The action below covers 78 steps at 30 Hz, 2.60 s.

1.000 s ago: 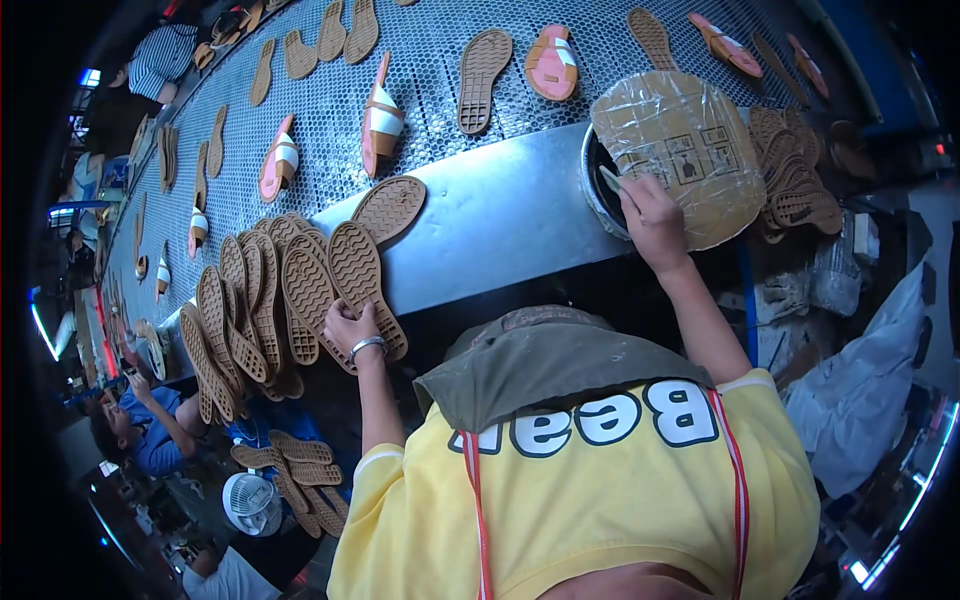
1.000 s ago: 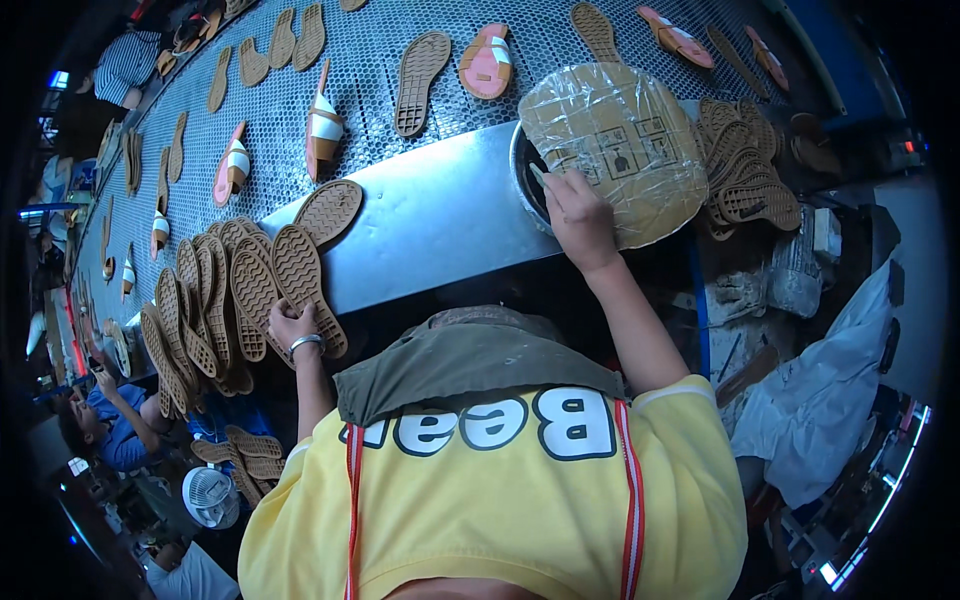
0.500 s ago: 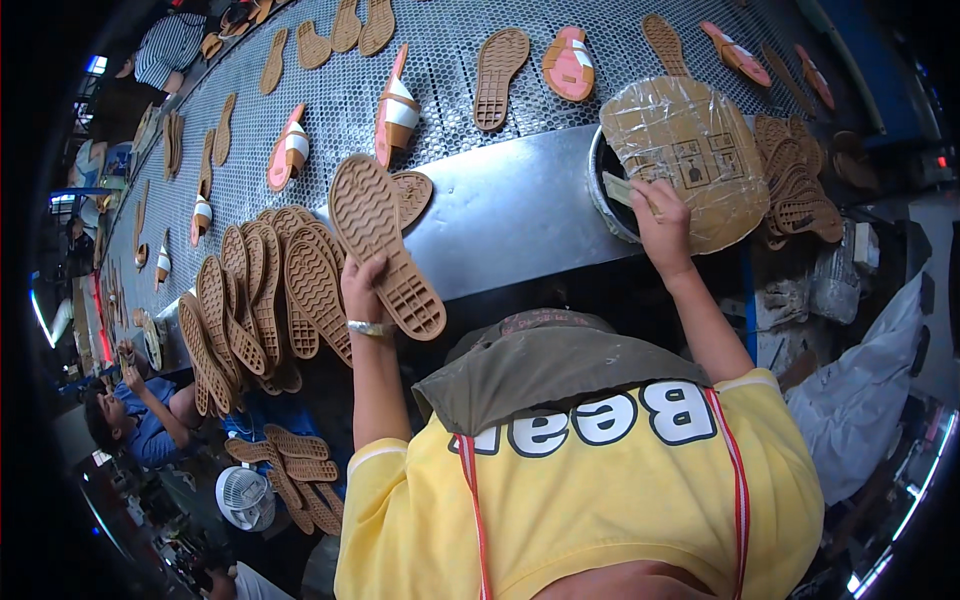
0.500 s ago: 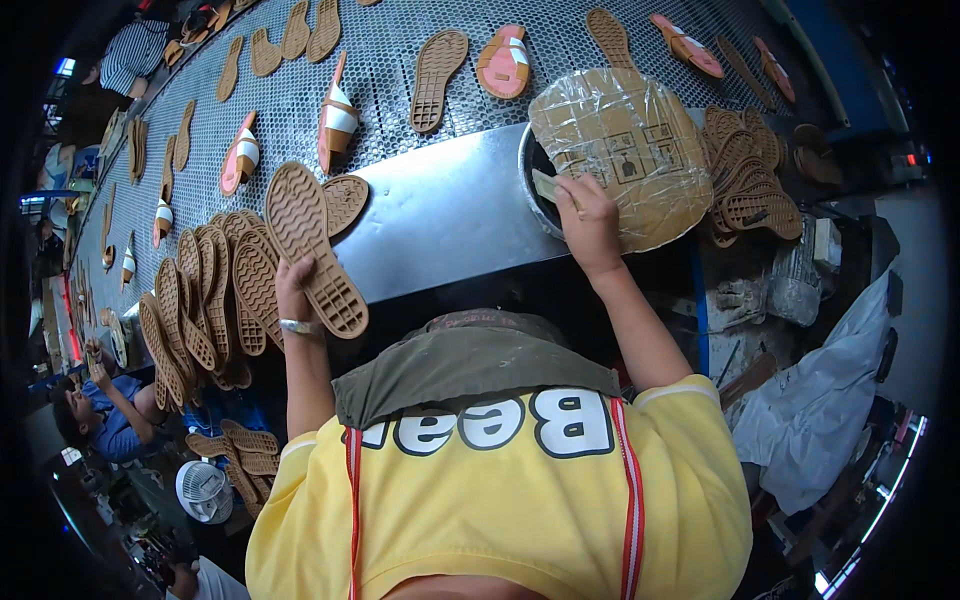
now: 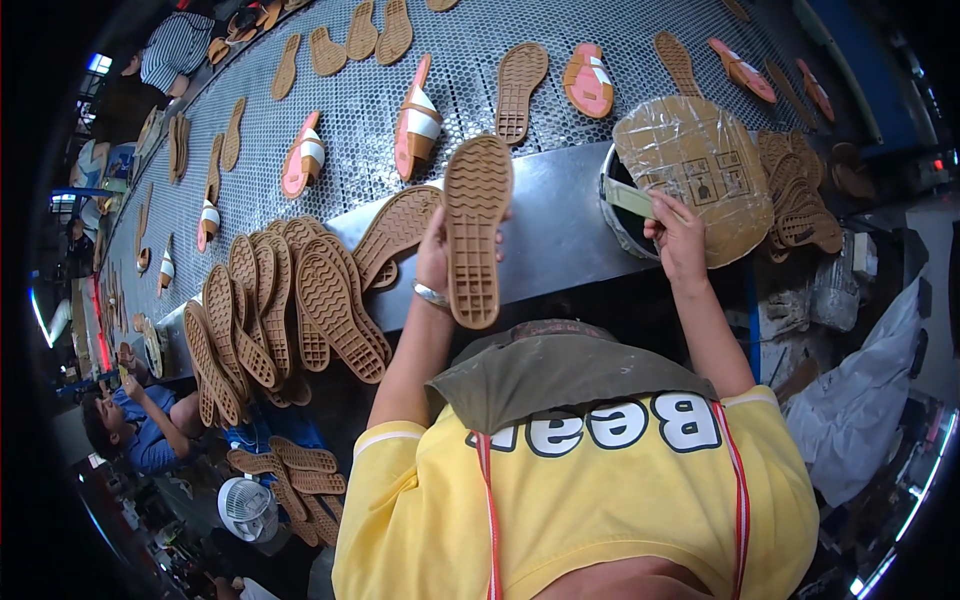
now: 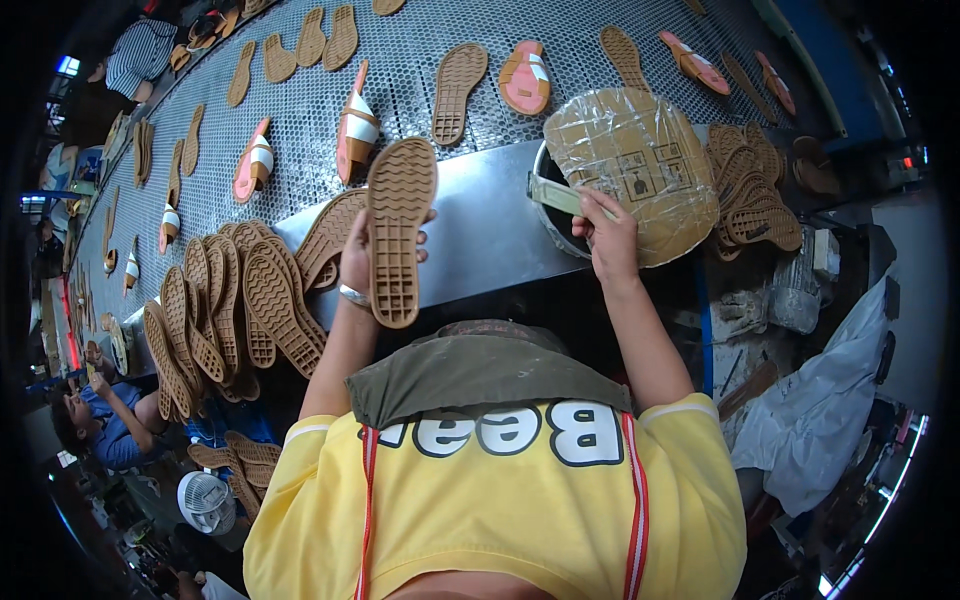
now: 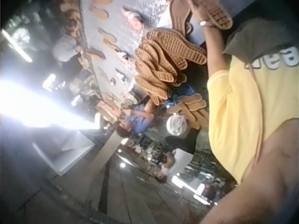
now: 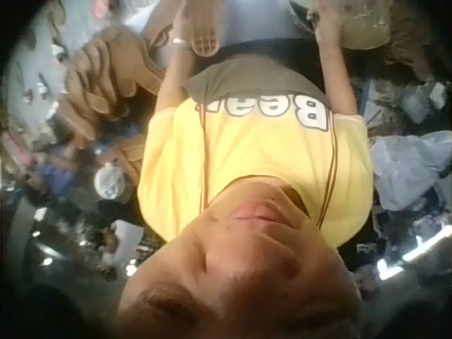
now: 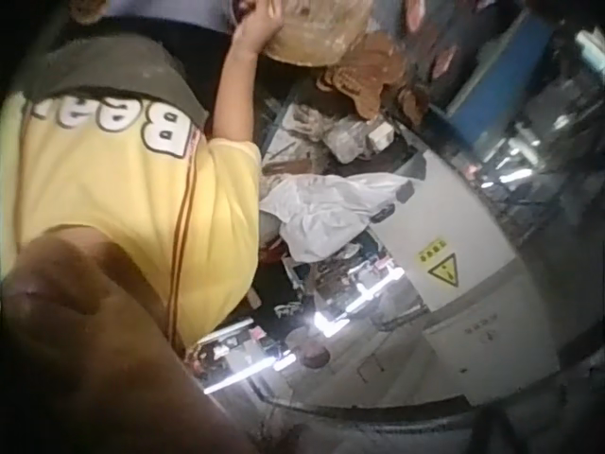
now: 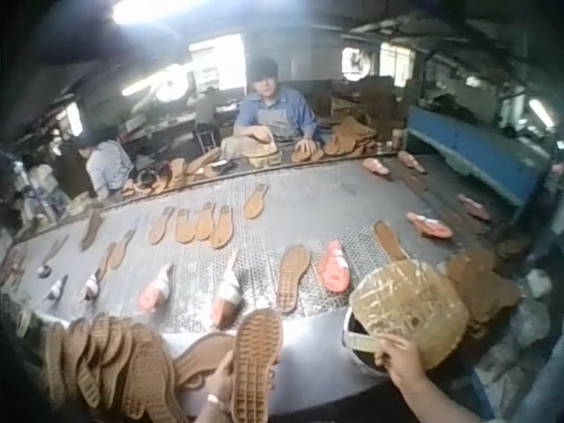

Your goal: Applying glue to the bottom of shoe soles using a brush and placing them on a conveyor belt.

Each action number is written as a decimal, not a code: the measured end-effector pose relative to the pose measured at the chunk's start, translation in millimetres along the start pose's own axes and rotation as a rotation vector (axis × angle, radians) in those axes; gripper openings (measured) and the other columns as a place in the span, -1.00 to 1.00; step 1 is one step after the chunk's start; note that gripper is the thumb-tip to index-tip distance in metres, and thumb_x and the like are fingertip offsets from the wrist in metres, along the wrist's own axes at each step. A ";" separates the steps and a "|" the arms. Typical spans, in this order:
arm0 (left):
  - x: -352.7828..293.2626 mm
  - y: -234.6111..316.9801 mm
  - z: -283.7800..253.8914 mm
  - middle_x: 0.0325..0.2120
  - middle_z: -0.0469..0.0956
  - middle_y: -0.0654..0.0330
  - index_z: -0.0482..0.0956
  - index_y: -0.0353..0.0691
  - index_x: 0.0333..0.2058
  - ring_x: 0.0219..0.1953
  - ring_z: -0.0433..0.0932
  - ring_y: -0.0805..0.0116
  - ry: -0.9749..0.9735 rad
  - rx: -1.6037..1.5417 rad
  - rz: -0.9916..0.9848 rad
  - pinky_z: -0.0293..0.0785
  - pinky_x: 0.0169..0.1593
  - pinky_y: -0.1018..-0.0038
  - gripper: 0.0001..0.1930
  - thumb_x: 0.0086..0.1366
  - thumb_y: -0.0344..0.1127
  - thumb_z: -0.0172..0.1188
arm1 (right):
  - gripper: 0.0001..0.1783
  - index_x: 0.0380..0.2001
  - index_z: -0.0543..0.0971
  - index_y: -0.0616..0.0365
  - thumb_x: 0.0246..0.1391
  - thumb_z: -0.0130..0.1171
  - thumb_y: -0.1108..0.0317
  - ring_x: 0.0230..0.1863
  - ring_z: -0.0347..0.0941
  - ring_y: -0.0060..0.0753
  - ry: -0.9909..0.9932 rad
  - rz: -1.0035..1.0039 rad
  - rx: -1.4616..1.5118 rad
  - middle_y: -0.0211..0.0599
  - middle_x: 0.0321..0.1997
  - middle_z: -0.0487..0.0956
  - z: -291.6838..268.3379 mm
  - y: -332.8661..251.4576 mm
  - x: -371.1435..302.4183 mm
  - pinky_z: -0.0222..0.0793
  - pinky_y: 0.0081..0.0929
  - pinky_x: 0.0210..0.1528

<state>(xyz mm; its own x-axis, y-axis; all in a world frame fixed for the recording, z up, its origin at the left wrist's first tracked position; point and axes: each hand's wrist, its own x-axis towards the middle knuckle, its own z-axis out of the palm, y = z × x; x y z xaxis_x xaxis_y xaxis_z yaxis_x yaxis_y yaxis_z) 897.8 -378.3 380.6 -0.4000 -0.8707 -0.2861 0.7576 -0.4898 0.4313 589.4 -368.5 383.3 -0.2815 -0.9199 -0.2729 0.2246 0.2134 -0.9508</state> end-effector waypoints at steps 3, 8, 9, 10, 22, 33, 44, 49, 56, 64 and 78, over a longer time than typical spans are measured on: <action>-1.3 -8.2 5.1 -0.12 0.40 -0.18 0.18 -0.29 0.10 -0.36 0.49 0.24 -0.053 -0.063 -0.076 0.52 -0.37 0.36 -0.43 0.32 0.05 -0.38 | -0.74 -0.19 0.50 0.31 0.04 0.12 0.41 -0.55 0.38 -0.64 -0.070 0.101 0.222 -0.39 -0.46 0.50 12.2 -10.8 -8.5 0.35 -0.72 -0.53; -9.6 -7.4 10.7 -0.04 0.31 -0.23 0.13 -0.28 0.14 -0.29 0.49 0.22 -0.127 -0.051 -0.152 0.53 -0.33 0.35 -0.42 0.29 0.02 -0.26 | -0.74 -0.19 0.50 0.31 0.06 0.11 0.39 -0.54 0.40 -0.63 -0.183 0.132 0.302 -0.36 -0.45 0.51 44.2 -34.7 -16.8 0.34 -0.72 -0.53; -11.1 -6.3 10.4 -0.04 0.31 -0.23 0.13 -0.28 0.14 -0.29 0.49 0.22 -0.127 -0.045 -0.149 0.53 -0.33 0.35 -0.42 0.29 0.02 -0.26 | -0.74 -0.19 0.50 0.31 0.06 0.11 0.39 -0.54 0.40 -0.63 -0.186 0.130 0.307 -0.36 -0.45 0.51 49.8 -36.7 -16.8 0.34 -0.72 -0.53; -12.6 -6.9 11.0 -0.03 0.31 -0.23 0.13 -0.28 0.14 -0.28 0.49 0.22 -0.116 -0.070 -0.156 0.53 -0.33 0.35 -0.42 0.29 0.03 -0.26 | -0.74 -0.19 0.50 0.32 0.06 0.10 0.39 -0.54 0.40 -0.63 -0.207 0.106 0.304 -0.36 -0.45 0.51 54.5 -38.4 -16.0 0.34 -0.72 -0.53; -29.5 6.1 15.0 -0.10 0.42 0.05 0.19 -0.24 0.11 -0.28 0.46 0.46 -0.150 0.200 -0.035 0.49 -0.30 0.53 -0.38 0.18 0.03 0.02 | -0.76 -0.22 0.51 0.36 0.09 0.06 0.40 -0.52 0.40 -0.62 -0.163 -0.123 0.094 -0.33 -0.47 0.50 104.5 -46.4 -23.3 0.37 -0.69 -0.51; -13.5 8.7 -0.9 -0.12 0.42 0.09 0.23 -0.27 0.07 -0.30 0.45 0.47 -0.106 0.471 -0.041 0.46 -0.28 0.55 -0.29 0.10 0.16 0.08 | -0.77 -0.22 0.50 0.38 0.11 0.01 0.43 -0.49 0.39 -0.62 -0.269 -0.298 -0.025 -0.33 -0.38 0.48 136.3 -45.4 -40.6 0.37 -0.68 -0.49; 1.4 12.4 -11.6 -0.35 0.50 0.14 0.36 -0.22 -0.08 -0.44 0.51 0.44 0.056 0.348 -0.056 0.49 -0.46 0.54 -0.35 0.21 0.28 -0.26 | -0.79 -0.22 0.50 0.36 0.12 -0.02 0.47 -0.48 0.36 -0.65 -0.480 -0.273 -0.162 -0.35 -0.39 0.41 142.7 -30.4 -68.3 0.34 -0.72 -0.46; 18.9 5.1 -16.2 -0.07 0.40 -0.04 0.19 -0.28 0.11 -0.03 0.42 0.20 -0.045 0.217 0.022 0.43 -0.01 0.27 -0.21 0.16 0.32 -0.21 | -0.80 -0.24 0.49 0.37 0.12 -0.05 0.49 -0.49 0.35 -0.65 -0.538 -0.281 -0.169 -0.35 -0.40 0.40 142.1 -24.1 -81.8 0.32 -0.71 -0.47; 42.9 18.7 -21.8 -0.22 0.46 -0.13 0.26 -0.23 0.06 -0.45 0.54 0.40 -0.116 0.194 -0.053 0.58 -0.55 0.53 -0.33 0.22 0.24 -0.21 | -0.82 -0.25 0.47 0.37 0.09 -0.04 0.52 -0.51 0.35 -0.57 -0.593 -0.365 -0.291 -0.28 -0.44 0.41 141.1 -23.9 -101.5 0.29 -0.64 -0.49; 46.1 24.6 -10.1 -0.26 0.49 -0.13 0.24 -0.20 0.07 -0.48 0.57 0.41 -0.129 0.283 -0.083 0.59 -0.57 0.52 -0.38 0.25 0.20 -0.20 | -0.79 -0.25 0.46 0.34 -0.03 0.02 0.62 -0.52 0.37 -0.29 -0.740 -0.696 -0.385 -0.15 -0.47 0.40 133.8 -33.7 -107.0 0.29 -0.51 -0.47; 28.9 19.2 24.4 -0.32 0.53 -0.05 0.31 -0.21 0.02 -0.56 0.56 0.40 -0.145 0.340 -0.143 0.54 -0.61 0.53 -0.37 0.25 0.23 -0.24 | -0.75 -0.48 0.55 0.15 -0.38 0.17 0.62 -0.38 0.41 -0.27 -1.077 -0.859 -0.557 -0.30 -0.44 0.47 120.3 -74.4 -81.1 0.35 -0.44 -0.37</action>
<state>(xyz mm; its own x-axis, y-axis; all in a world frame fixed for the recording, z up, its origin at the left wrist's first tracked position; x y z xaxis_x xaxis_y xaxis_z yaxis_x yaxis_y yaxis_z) 888.2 -413.9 401.5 -0.5767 -0.7776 -0.2504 0.4843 -0.5722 0.6619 707.8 -349.3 493.8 0.7254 -0.5686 0.3879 -0.0957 -0.6413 -0.7613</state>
